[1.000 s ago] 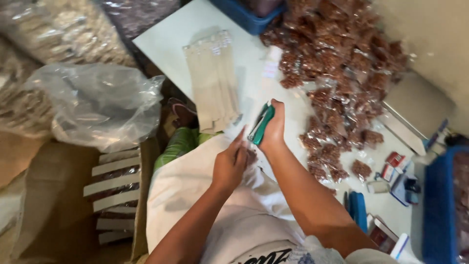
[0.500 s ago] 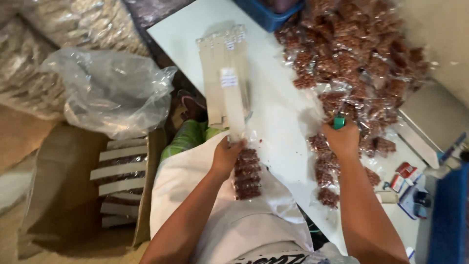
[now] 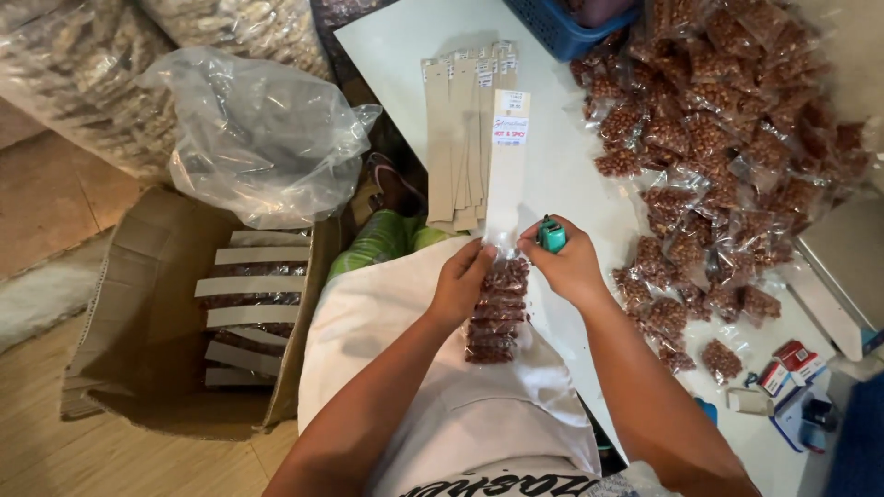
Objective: Attaching small plastic bags of nuts to a vertical display strip using a handheld fastening tool.
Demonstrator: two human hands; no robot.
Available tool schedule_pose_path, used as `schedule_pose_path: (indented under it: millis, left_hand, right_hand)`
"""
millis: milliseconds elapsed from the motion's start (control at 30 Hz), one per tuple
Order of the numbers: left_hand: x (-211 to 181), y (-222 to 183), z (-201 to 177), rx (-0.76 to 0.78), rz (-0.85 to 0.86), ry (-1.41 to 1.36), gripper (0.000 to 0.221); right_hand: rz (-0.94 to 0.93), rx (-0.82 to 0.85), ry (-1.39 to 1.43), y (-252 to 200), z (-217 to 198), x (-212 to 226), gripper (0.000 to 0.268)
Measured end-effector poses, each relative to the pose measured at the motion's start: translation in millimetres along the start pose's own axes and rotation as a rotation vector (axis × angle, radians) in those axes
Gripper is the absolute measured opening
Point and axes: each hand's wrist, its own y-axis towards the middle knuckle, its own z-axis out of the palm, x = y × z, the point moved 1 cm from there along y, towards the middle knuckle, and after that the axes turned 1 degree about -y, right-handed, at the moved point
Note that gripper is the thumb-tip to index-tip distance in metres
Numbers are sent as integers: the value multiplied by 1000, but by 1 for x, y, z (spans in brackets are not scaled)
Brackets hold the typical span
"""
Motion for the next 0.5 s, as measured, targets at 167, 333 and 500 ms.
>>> schedule_pose_path:
  millis: [167,333,500]
  left_hand:
    - [-33,-20,13,-22,64,192,37]
    - [-60,-39,21,-51,121,289,43]
    - [-87,-51,27,-5,156,390,53]
  right_hand:
    - [20,-74,88,0,-3,23,13]
    - [173,-359,760,11,10,56,13]
    - [347,-471,1067,17,51,70,35]
